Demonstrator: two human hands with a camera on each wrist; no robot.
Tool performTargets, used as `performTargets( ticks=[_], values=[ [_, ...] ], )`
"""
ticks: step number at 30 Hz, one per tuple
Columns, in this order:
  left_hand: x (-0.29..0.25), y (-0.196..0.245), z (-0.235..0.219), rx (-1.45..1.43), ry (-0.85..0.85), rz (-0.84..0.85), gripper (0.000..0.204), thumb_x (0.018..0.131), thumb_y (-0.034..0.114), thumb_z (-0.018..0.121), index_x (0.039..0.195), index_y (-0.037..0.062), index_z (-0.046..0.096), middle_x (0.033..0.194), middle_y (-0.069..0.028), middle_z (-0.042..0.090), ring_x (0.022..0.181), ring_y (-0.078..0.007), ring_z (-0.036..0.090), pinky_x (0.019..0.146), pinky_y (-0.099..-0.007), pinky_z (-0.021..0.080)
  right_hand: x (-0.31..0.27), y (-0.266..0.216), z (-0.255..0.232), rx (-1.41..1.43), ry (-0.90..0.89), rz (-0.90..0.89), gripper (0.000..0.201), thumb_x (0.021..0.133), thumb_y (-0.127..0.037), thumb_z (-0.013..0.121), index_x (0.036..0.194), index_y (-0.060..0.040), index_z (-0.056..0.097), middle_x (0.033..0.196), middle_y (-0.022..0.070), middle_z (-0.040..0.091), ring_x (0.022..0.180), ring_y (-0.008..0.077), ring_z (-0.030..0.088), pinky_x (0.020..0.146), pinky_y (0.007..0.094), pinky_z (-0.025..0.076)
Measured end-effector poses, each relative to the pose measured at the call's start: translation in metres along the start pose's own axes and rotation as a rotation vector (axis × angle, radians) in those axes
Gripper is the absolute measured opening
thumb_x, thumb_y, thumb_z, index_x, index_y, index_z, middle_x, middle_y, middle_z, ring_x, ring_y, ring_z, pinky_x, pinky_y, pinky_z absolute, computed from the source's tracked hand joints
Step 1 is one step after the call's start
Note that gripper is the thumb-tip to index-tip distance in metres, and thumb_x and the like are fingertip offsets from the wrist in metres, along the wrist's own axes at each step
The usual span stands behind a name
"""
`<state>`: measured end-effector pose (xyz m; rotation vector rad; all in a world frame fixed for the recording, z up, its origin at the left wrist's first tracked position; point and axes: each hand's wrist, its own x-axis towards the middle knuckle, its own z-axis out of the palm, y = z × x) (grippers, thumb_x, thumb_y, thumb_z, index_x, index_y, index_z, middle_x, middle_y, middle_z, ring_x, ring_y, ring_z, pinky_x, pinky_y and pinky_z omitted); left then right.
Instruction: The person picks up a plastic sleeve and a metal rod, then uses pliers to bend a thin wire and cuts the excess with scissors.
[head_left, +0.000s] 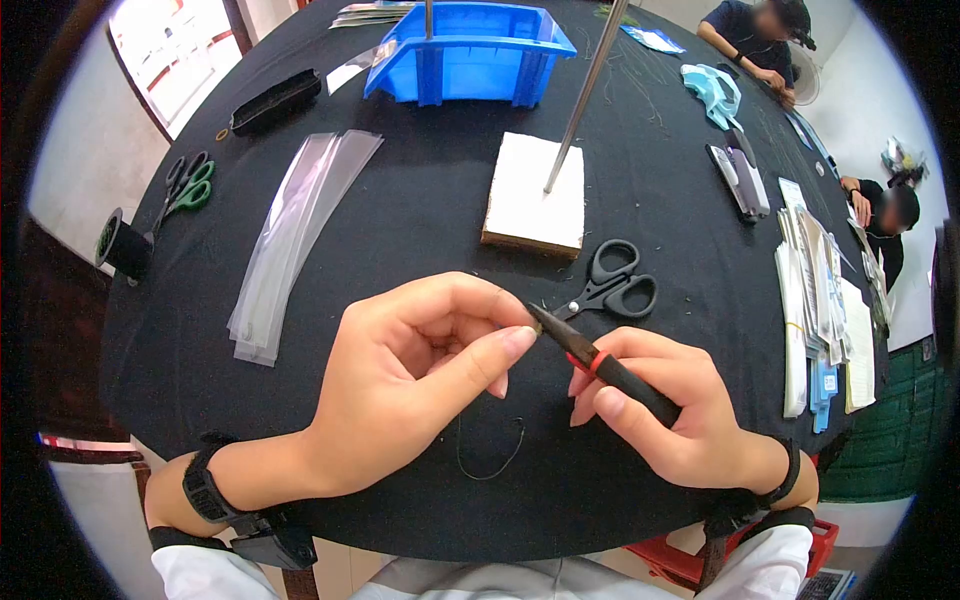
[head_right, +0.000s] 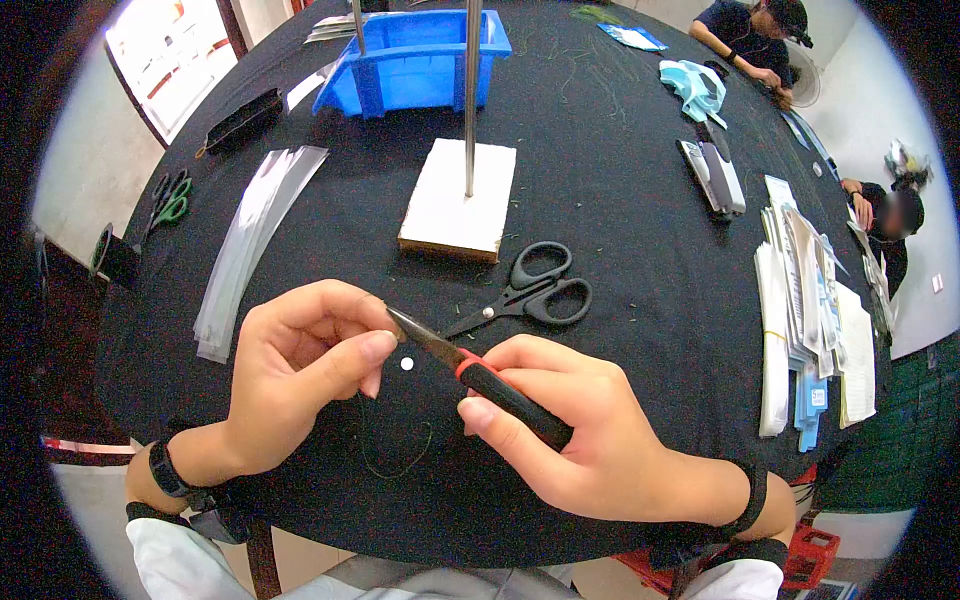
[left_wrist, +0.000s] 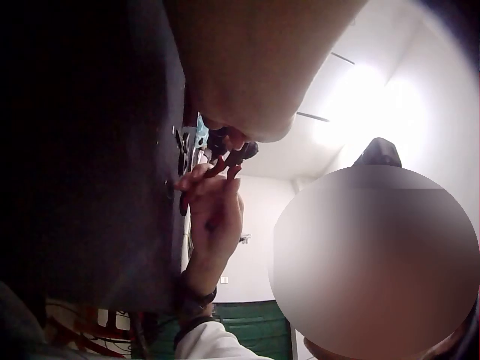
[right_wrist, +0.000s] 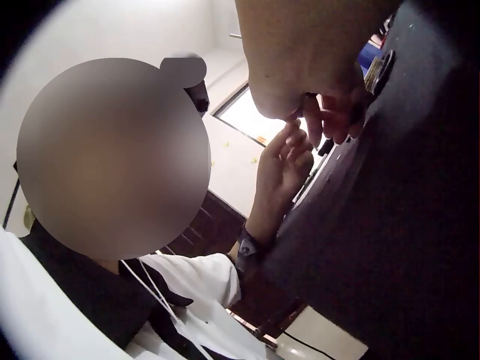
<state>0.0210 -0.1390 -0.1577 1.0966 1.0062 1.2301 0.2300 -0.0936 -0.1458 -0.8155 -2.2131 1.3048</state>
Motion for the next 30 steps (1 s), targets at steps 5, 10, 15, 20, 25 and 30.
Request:
performTargets(
  ticks=[5,10,15,20,25,30],
  values=[
    [0.001,-0.004,0.004,-0.006,0.034,0.016,0.011,0.084,0.005,0.059,0.093,-0.0009,0.058,0.072,-0.0026,0.059,0.059,-0.0041,0.052,0.049,-0.0159,0.038,-0.001,-0.001,0.002,-0.075,0.038,-0.027,0.023,0.086,-0.016,0.053,0.074,0.0009,0.064,0.086,0.0105,0.058,0.075,0.0181,0.058,0.068,0.0283,0.045],
    [0.001,-0.003,0.002,0.02,0.034,-0.012,0.011,0.084,0.006,0.059,0.092,-0.0008,0.058,0.071,-0.002,0.058,0.057,-0.0036,0.05,0.048,-0.0156,0.037,-0.001,0.005,0.004,-0.126,0.078,-0.143,0.017,0.081,-0.01,0.062,0.084,0.0066,0.061,0.084,0.015,0.06,0.069,0.0233,0.061,0.06,0.0286,0.047],
    [0.0,-0.001,0.002,0.072,0.078,-0.012,0.009,0.083,0.005,0.059,0.09,-0.0004,0.059,0.068,-0.0007,0.056,0.055,-0.0027,0.048,0.047,-0.0152,0.035,-0.002,0.007,0.005,-0.12,0.09,-0.132,0.017,0.081,-0.01,0.062,0.084,0.0068,0.061,0.085,0.0152,0.06,0.07,0.0232,0.061,0.061,0.0287,0.047],
    [-0.001,-0.009,-0.002,0.319,0.117,0.145,0.007,0.082,0.002,0.06,0.089,0.0001,0.059,0.065,0.001,0.055,0.052,-0.0013,0.045,0.045,-0.0147,0.032,-0.003,0.005,0.008,-0.085,0.083,-0.085,0.018,0.083,-0.012,0.059,0.086,0.0055,0.063,0.089,0.0143,0.06,0.076,0.0219,0.06,0.067,0.029,0.047],
    [0.0,-0.009,-0.002,0.693,0.156,0.5,0.009,0.078,-0.003,0.061,0.087,0.0005,0.06,0.063,0.0004,0.054,0.049,-0.0008,0.042,0.042,-0.0161,0.029,-0.005,-0.004,0.007,-0.097,0.034,0.014,0.021,0.086,-0.014,0.053,0.09,0.0032,0.065,0.096,0.0129,0.059,0.087,0.021,0.059,0.079,0.0306,0.046],
    [0.003,-0.006,-0.002,0.87,0.149,0.768,0.015,0.072,-0.007,0.063,0.084,0.0002,0.06,0.062,-0.0043,0.054,0.046,-0.0064,0.042,0.041,-0.02,0.03,-0.005,-0.001,0.013,-0.069,0.079,-0.07,0.018,0.084,-0.012,0.058,0.09,0.0047,0.063,0.094,0.0147,0.059,0.082,0.0226,0.061,0.072,0.0298,0.047]
  ],
)
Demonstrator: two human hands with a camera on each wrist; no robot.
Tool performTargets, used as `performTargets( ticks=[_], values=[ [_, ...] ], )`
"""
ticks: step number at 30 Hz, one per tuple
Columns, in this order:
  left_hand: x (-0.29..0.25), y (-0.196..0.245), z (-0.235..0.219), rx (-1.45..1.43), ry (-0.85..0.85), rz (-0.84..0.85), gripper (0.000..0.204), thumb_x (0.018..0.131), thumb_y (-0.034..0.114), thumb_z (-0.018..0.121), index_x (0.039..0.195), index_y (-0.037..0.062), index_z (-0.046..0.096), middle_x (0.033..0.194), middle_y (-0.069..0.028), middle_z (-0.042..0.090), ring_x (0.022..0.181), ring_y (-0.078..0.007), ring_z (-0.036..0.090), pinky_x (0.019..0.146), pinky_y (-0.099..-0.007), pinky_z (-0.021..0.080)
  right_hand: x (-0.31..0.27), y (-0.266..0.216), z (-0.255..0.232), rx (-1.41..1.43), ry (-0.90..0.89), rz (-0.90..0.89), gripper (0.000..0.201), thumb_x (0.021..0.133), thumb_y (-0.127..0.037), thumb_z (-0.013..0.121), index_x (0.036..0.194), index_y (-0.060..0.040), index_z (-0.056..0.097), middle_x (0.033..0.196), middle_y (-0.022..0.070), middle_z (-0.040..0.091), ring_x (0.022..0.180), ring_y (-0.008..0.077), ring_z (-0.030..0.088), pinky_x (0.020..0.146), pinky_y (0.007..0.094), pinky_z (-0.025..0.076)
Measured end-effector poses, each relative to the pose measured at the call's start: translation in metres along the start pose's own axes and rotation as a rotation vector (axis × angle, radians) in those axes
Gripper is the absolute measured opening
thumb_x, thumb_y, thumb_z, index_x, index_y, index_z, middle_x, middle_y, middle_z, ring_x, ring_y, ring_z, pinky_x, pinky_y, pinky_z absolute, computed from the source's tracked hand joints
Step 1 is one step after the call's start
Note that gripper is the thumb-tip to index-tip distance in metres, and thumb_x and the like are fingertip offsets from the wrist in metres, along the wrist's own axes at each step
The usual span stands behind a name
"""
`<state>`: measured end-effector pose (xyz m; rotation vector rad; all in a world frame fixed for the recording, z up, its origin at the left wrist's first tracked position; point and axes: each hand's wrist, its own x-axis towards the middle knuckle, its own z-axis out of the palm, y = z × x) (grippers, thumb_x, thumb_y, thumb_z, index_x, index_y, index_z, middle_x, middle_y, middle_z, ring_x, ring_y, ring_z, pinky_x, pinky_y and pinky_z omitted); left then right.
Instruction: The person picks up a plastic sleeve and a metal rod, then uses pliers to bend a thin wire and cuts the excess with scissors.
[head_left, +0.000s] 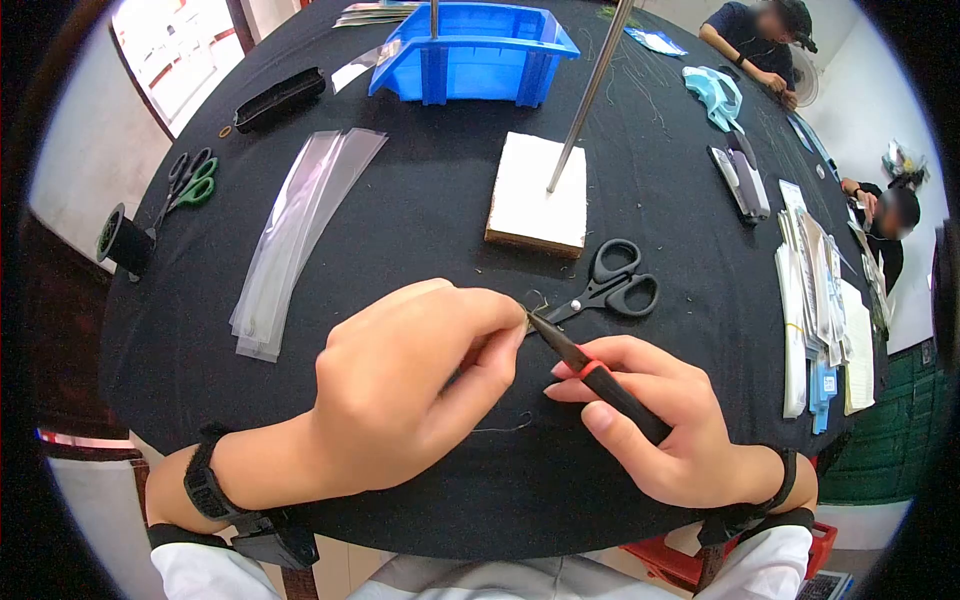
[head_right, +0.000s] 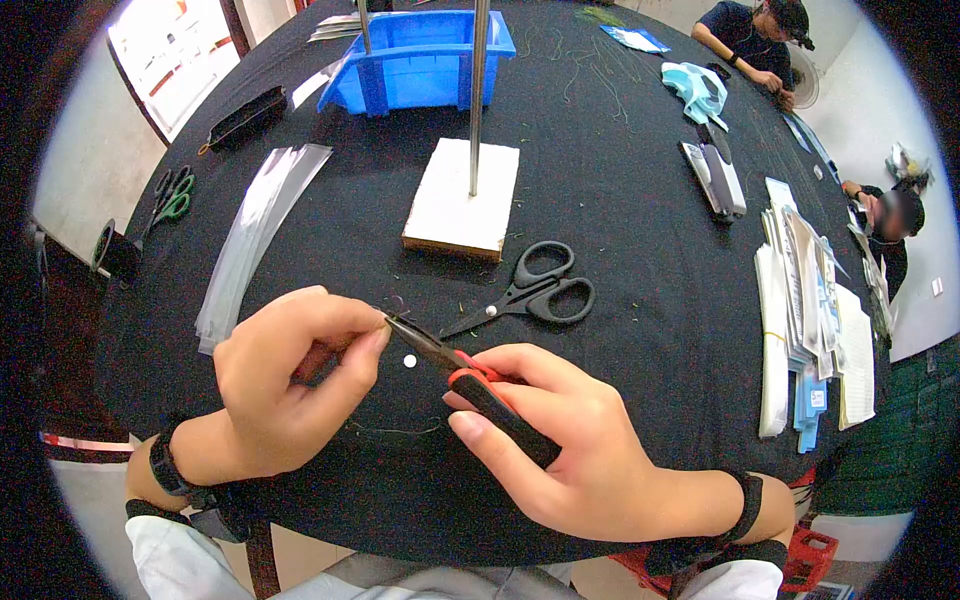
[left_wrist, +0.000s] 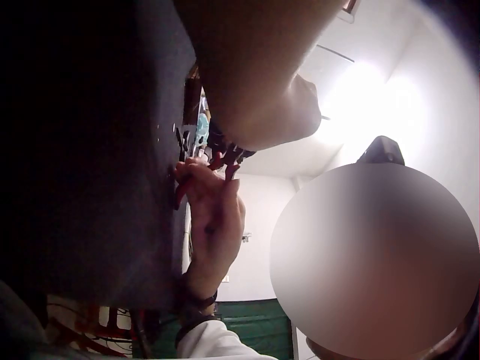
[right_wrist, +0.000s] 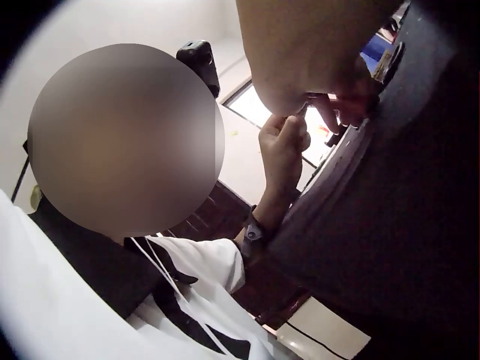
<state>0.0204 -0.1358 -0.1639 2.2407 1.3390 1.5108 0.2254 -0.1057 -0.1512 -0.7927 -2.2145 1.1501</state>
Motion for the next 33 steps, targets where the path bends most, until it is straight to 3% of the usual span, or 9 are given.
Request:
performTargets(
  ticks=[5,11,20,23,26,28,33],
  values=[
    [0.0,-0.006,0.004,0.084,0.048,0.184,0.017,0.07,-0.009,0.064,0.083,-0.0013,0.059,0.062,-0.0057,0.053,0.046,-0.0105,0.043,0.04,-0.0222,0.031,-0.001,0.003,0.004,0.04,0.012,-0.051,0.018,0.083,-0.01,0.06,0.089,0.0062,0.061,0.089,0.0151,0.059,0.076,0.0227,0.061,0.066,0.029,0.048],
    [0.0,-0.001,0.001,0.036,0.023,0.069,0.017,0.071,-0.009,0.064,0.085,-0.0016,0.059,0.063,-0.0051,0.053,0.047,-0.009,0.043,0.04,-0.0215,0.031,-0.002,-0.001,0.004,0.026,0.02,-0.027,0.017,0.083,-0.01,0.06,0.083,0.007,0.059,0.081,0.015,0.058,0.067,0.0228,0.059,0.059,0.0298,0.046],
    [-0.001,0.004,0.001,0.011,0.021,0.05,0.014,0.072,-0.009,0.063,0.083,-0.0016,0.058,0.063,-0.0041,0.054,0.048,-0.0059,0.043,0.04,-0.0196,0.029,-0.003,-0.005,0.0,-0.08,-0.006,-0.004,0.014,0.081,-0.006,0.061,0.082,0.0068,0.058,0.076,0.0151,0.057,0.062,0.0239,0.058,0.055,0.0297,0.045],
    [-0.002,0.012,0.0,-0.216,-0.022,-0.335,0.008,0.078,-0.004,0.061,0.083,-0.0007,0.057,0.064,-0.0011,0.054,0.049,-0.0028,0.043,0.041,-0.0177,0.03,0.0,-0.003,-0.001,-0.06,0.007,-0.042,0.014,0.081,-0.007,0.06,0.081,0.0062,0.058,0.077,0.0148,0.058,0.062,0.0236,0.058,0.055,0.0295,0.045],
    [0.002,0.009,0.001,-0.699,-0.004,-0.704,0.005,0.083,0.003,0.059,0.086,0.0004,0.056,0.063,0.0013,0.054,0.05,-0.0007,0.044,0.042,-0.0159,0.03,0.003,0.003,0.002,0.031,0.029,-0.048,0.016,0.084,-0.01,0.056,0.077,0.0041,0.06,0.079,0.0136,0.058,0.066,0.0221,0.059,0.06,0.0291,0.045],
    [0.003,0.008,-0.002,-0.762,-0.058,-0.795,0.009,0.085,0.009,0.058,0.089,0.0014,0.056,0.062,0.0011,0.054,0.05,-0.0007,0.043,0.042,-0.0154,0.028,0.004,0.002,0.001,0.075,-0.005,0.039,0.025,0.088,-0.015,0.048,0.073,0.0018,0.061,0.082,0.0122,0.059,0.075,0.0199,0.059,0.07,0.0288,0.046],
    [0.003,0.007,-0.001,-0.835,-0.077,-0.85,0.011,0.085,0.012,0.059,0.09,0.0019,0.057,0.061,0.0016,0.053,0.049,-0.0008,0.042,0.041,-0.0157,0.025,0.003,-0.004,-0.003,0.024,-0.028,0.096,0.027,0.088,-0.013,0.048,0.071,0.002,0.062,0.083,0.0118,0.059,0.075,0.0202,0.059,0.071,0.0294,0.046]
  ],
)
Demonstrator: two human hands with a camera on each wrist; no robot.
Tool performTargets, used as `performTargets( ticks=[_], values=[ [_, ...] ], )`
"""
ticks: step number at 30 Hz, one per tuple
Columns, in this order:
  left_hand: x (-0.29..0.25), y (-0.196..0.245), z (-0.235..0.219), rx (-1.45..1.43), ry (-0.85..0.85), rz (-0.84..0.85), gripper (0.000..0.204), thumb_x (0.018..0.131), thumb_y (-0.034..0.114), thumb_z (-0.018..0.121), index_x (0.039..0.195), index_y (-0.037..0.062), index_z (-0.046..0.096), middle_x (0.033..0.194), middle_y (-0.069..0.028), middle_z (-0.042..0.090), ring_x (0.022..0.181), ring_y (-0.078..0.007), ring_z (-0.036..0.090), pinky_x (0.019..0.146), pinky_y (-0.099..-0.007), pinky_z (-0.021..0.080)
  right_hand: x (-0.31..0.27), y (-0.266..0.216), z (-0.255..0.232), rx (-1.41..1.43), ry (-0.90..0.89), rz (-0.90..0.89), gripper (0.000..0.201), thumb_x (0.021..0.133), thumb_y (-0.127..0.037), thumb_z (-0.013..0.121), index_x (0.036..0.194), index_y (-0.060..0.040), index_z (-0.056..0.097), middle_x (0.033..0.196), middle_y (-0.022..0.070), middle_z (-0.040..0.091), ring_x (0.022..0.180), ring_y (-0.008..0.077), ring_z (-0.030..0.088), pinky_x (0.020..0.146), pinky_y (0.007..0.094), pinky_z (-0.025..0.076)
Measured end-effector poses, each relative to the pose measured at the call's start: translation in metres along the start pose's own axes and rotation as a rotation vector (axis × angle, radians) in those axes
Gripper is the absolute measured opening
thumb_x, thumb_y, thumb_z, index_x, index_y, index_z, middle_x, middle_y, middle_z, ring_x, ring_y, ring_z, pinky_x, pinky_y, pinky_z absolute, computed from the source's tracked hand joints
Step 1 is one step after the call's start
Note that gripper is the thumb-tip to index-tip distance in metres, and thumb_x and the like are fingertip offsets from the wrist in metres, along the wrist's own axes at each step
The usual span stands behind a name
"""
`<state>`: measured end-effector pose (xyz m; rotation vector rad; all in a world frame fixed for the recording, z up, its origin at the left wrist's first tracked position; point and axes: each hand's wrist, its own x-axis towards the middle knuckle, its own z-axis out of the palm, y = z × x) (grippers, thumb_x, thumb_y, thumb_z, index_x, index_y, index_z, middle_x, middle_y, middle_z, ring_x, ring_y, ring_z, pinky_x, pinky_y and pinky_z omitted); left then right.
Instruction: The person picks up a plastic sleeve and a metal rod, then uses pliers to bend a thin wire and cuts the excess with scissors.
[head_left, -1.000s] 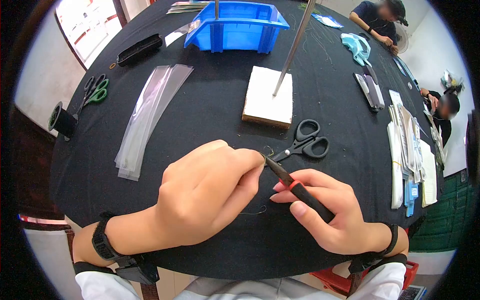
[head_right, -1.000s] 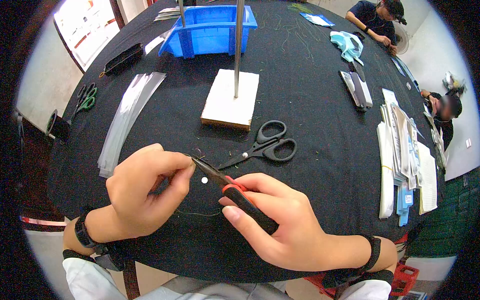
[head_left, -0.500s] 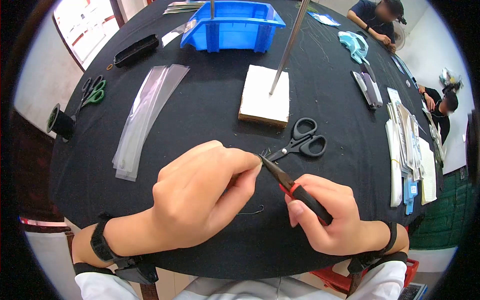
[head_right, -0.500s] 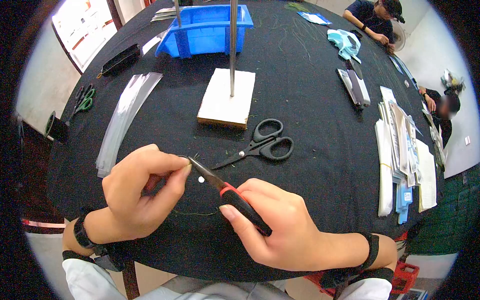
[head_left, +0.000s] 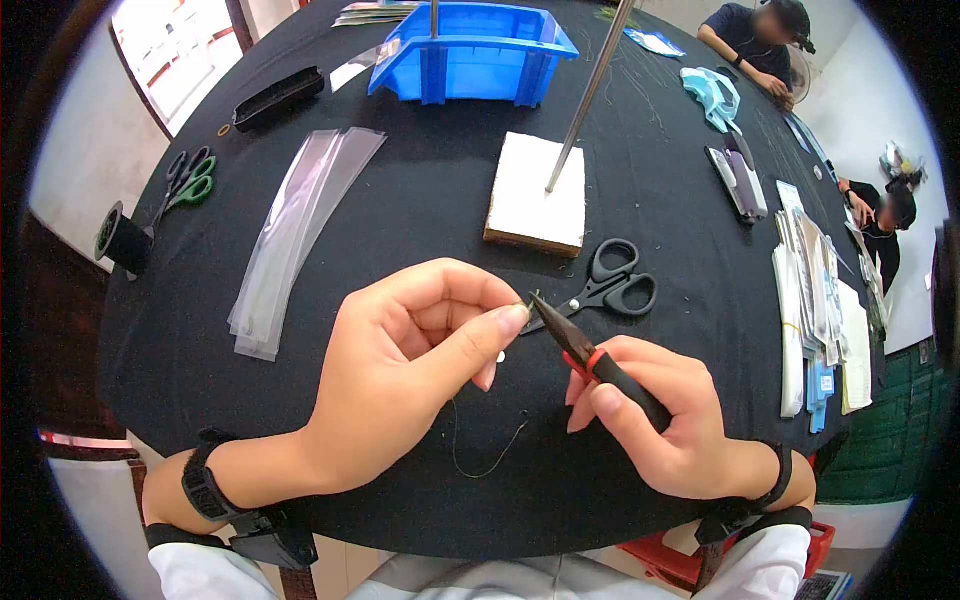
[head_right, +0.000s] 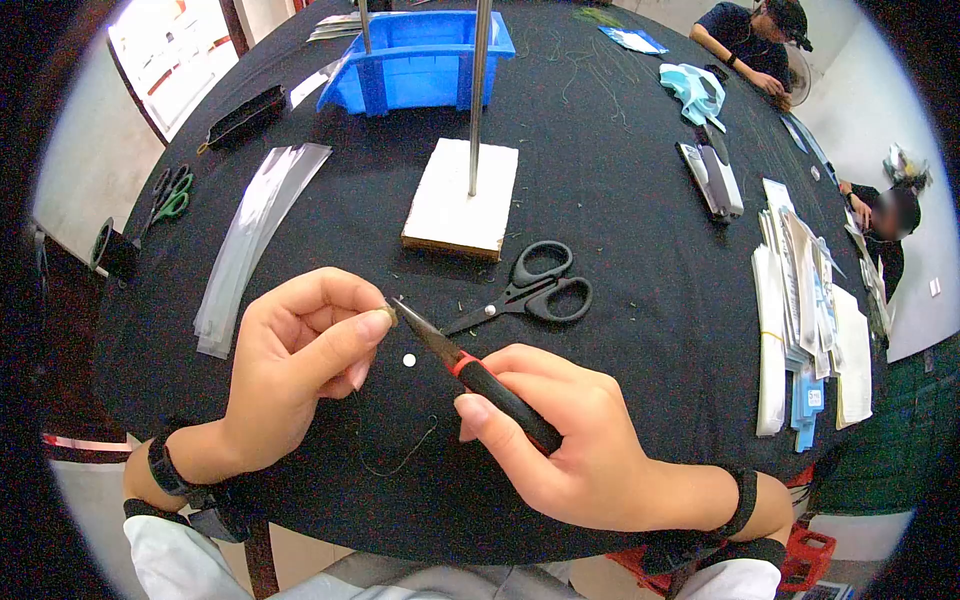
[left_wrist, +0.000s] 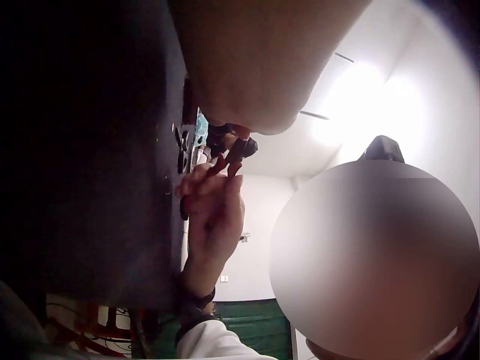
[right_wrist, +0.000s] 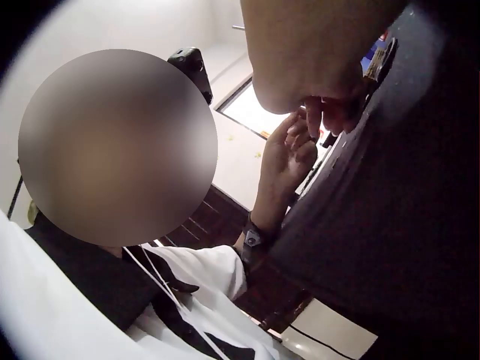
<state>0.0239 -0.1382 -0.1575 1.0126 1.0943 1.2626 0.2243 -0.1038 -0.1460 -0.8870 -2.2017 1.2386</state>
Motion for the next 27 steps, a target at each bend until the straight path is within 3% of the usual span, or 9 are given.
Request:
performTargets(
  ticks=[4,7,19,27],
  values=[
    [0.001,-0.002,0.001,-0.03,0.018,-0.021,0.011,0.084,0.012,0.06,0.089,0.0018,0.058,0.06,0.0021,0.052,0.048,-0.0008,0.041,0.04,-0.0158,0.025,-0.001,0.001,0.002,-0.045,0.029,-0.015,0.025,0.087,-0.012,0.049,0.071,0.002,0.062,0.082,0.0117,0.059,0.075,0.0199,0.059,0.07,0.0295,0.046],
    [0.001,-0.002,0.0,-0.028,0.017,-0.033,0.012,0.084,0.012,0.061,0.089,0.0014,0.059,0.06,0.0022,0.052,0.048,-0.0008,0.041,0.04,-0.016,0.024,-0.001,0.009,0.005,-0.061,0.105,-0.149,0.014,0.082,-0.008,0.059,0.074,0.0032,0.061,0.08,0.0132,0.06,0.062,0.0216,0.059,0.055,0.0281,0.045],
    [0.001,0.0,-0.004,-0.175,0.008,-0.219,0.012,0.082,0.013,0.062,0.088,0.0026,0.06,0.059,0.0043,0.047,0.046,-0.001,0.036,0.039,-0.0165,0.024,-0.001,0.011,0.008,-0.165,0.151,-0.207,0.014,0.08,-0.007,0.062,0.082,0.006,0.06,0.082,0.0145,0.059,0.067,0.0229,0.059,0.059,0.0284,0.047],
    [0.003,0.003,-0.005,-0.285,-0.073,-0.352,0.011,0.083,0.014,0.06,0.087,0.0043,0.057,0.055,0.0056,0.039,0.045,-0.0013,0.032,0.039,-0.0165,0.022,0.001,0.01,0.0,-0.182,0.043,-0.153,0.019,0.084,-0.011,0.055,0.089,0.0052,0.064,0.099,0.0156,0.056,0.087,0.0224,0.059,0.076,0.0304,0.046]
  ],
)
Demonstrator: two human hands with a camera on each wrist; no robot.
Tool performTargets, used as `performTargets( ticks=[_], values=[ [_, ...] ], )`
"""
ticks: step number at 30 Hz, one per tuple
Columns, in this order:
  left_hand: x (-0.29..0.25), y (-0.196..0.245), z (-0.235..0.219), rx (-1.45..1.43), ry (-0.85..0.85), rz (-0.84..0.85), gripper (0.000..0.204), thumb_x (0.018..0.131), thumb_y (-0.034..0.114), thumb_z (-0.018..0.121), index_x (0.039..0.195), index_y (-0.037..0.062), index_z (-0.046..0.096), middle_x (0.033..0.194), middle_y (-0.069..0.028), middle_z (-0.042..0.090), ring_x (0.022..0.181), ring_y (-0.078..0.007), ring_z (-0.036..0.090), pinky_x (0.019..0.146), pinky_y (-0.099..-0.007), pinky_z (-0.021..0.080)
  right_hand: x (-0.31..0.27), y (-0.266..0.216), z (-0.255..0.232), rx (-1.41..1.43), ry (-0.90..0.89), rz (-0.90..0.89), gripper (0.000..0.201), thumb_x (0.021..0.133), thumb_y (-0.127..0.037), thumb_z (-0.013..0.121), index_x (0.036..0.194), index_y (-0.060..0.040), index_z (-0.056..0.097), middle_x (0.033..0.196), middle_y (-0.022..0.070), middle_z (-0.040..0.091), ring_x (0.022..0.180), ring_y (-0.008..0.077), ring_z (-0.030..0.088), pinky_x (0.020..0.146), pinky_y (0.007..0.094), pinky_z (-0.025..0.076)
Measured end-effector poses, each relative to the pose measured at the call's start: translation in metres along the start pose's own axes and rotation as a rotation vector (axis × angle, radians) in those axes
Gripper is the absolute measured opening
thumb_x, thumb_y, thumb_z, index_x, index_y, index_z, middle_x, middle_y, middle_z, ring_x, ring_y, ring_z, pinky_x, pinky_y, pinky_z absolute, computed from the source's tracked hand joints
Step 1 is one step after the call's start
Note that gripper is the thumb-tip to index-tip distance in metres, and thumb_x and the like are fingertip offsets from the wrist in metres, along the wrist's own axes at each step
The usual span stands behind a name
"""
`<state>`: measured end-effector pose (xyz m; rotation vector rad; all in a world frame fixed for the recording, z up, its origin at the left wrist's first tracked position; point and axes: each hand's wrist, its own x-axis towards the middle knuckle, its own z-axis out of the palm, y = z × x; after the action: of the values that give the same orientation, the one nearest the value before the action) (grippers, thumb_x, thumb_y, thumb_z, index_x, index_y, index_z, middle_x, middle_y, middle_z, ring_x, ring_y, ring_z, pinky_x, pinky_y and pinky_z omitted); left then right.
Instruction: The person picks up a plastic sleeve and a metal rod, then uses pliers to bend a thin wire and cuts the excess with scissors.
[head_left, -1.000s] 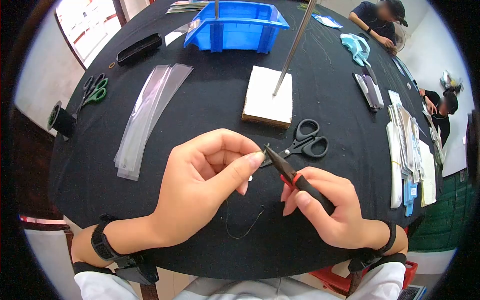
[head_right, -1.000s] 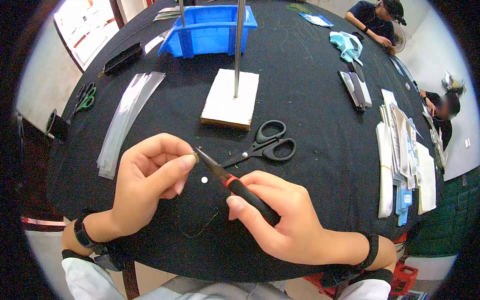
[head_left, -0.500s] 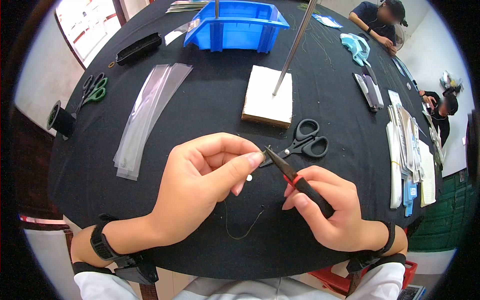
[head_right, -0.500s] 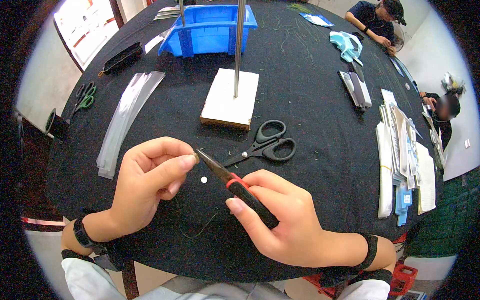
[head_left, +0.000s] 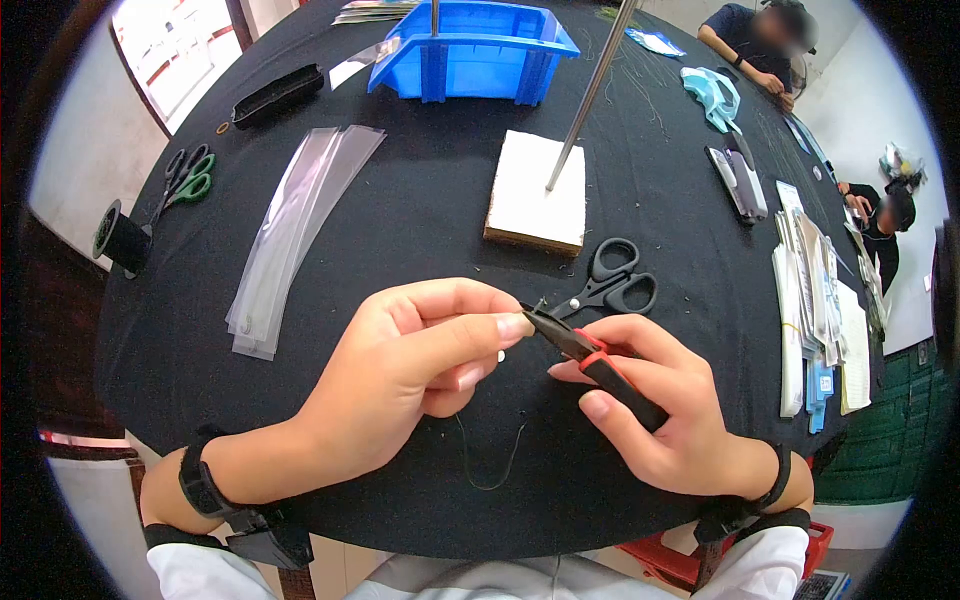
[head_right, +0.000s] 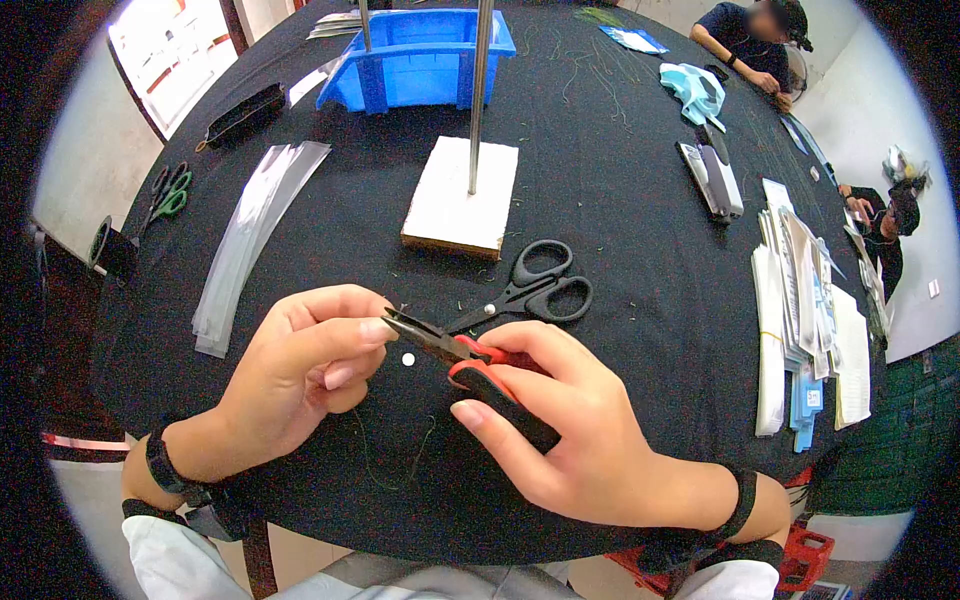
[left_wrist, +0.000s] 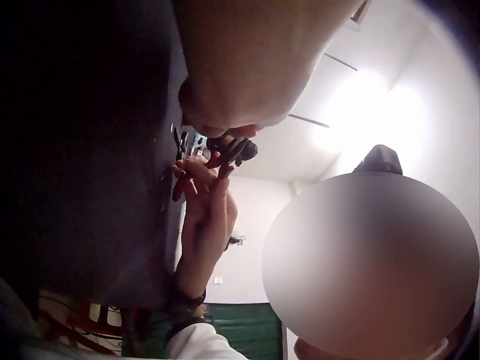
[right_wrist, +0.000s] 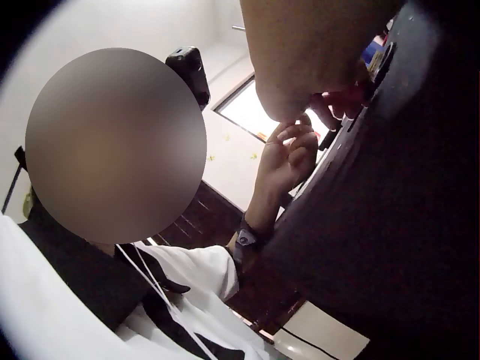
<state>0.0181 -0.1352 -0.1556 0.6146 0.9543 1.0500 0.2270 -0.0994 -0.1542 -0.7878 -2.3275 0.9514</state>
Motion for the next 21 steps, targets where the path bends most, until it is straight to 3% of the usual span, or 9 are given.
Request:
performTargets(
  ticks=[6,10,15,21],
  values=[
    [0.003,-0.001,-0.007,-0.161,-0.185,-0.136,0.011,0.083,0.015,0.058,0.084,0.0044,0.054,0.054,0.0065,0.035,0.045,-0.0013,0.029,0.039,-0.018,0.021,0.004,0.005,-0.005,0.055,-0.057,-0.064,0.018,0.08,-0.01,0.058,0.089,0.0038,0.064,0.099,0.0158,0.055,0.088,0.0227,0.058,0.078,0.0308,0.046],
    [0.003,0.001,-0.006,-0.116,-0.187,-0.138,0.011,0.083,0.015,0.058,0.083,0.0042,0.054,0.054,0.0063,0.036,0.045,-0.0015,0.029,0.039,-0.0182,0.021,0.007,0.007,-0.01,-0.033,-0.057,-0.17,0.019,0.076,-0.009,0.066,0.089,0.004,0.061,0.093,0.015,0.057,0.079,0.0238,0.058,0.069,0.0299,0.047],
    [0.003,0.002,-0.004,-0.032,-0.148,-0.089,0.012,0.083,0.015,0.058,0.082,0.0043,0.054,0.054,0.0061,0.036,0.044,-0.0019,0.029,0.039,-0.0182,0.021,0.005,0.006,-0.011,-0.017,-0.061,-0.126,0.018,0.076,-0.009,0.065,0.087,0.0044,0.06,0.087,0.014,0.057,0.073,0.0231,0.058,0.064,0.0294,0.047],
    [0.004,0.0,-0.006,-0.101,-0.191,-0.143,0.011,0.083,0.015,0.058,0.081,0.0044,0.054,0.054,0.0059,0.035,0.044,-0.0019,0.029,0.04,-0.0184,0.02,0.006,0.007,-0.011,0.037,-0.085,-0.137,0.017,0.077,-0.008,0.064,0.086,0.0049,0.06,0.083,0.0135,0.056,0.069,0.0221,0.058,0.061,0.0283,0.046]
  ],
)
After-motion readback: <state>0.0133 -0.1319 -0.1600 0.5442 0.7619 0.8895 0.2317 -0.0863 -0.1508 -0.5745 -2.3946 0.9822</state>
